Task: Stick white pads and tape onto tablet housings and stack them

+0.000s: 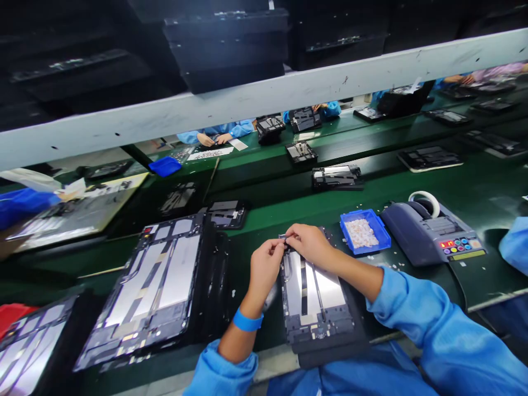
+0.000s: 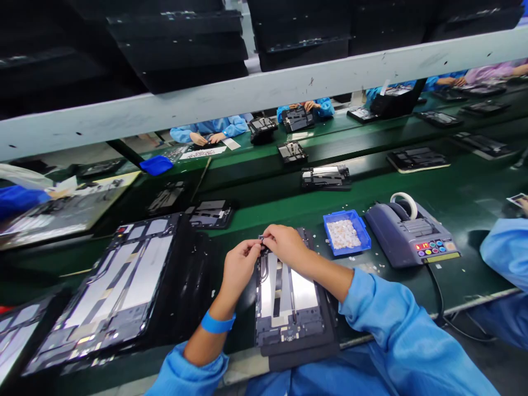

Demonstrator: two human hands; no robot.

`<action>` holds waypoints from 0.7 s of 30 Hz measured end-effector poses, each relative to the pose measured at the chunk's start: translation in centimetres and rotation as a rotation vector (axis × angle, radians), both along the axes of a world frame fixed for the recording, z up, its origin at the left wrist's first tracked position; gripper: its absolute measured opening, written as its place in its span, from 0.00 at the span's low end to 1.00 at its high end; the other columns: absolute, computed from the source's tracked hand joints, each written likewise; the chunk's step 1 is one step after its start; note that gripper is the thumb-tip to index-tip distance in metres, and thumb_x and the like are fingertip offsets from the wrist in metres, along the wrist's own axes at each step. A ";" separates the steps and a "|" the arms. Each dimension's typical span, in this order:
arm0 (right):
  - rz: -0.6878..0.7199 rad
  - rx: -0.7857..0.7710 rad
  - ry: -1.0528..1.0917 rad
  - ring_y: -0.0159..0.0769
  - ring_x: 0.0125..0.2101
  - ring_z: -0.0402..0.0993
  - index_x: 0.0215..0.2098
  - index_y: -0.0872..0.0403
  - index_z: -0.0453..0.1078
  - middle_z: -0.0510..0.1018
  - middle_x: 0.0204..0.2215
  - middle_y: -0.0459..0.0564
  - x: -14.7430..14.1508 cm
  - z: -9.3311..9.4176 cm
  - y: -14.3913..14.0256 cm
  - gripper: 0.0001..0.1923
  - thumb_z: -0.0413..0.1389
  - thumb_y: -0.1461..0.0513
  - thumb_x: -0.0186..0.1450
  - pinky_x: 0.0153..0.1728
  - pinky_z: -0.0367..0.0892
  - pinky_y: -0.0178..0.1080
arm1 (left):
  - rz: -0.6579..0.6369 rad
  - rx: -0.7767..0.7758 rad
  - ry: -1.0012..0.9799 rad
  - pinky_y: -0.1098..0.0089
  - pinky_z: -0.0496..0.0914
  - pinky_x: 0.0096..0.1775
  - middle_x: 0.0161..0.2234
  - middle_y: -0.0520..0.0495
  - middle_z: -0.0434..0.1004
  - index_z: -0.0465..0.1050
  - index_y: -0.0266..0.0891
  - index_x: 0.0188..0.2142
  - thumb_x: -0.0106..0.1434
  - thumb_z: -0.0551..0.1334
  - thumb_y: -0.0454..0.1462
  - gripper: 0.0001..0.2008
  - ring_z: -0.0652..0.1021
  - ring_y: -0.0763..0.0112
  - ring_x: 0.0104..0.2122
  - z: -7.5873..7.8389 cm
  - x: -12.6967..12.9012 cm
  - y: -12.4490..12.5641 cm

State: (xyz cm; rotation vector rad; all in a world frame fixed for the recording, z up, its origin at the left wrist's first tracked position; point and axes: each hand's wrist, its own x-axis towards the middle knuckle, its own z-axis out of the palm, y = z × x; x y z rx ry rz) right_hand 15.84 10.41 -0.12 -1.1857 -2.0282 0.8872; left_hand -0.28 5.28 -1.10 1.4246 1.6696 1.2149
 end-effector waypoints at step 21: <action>-0.476 0.040 -0.853 0.44 0.37 0.79 0.39 0.58 0.78 0.83 0.36 0.61 14.0 2.1 1.1 0.13 0.52 0.61 0.71 0.36 0.63 0.38 | 0.015 -0.090 -0.151 0.73 0.60 0.25 0.24 0.54 0.71 0.74 0.39 0.33 0.57 0.63 0.41 0.08 0.68 0.74 0.22 -0.5 -0.6 0.2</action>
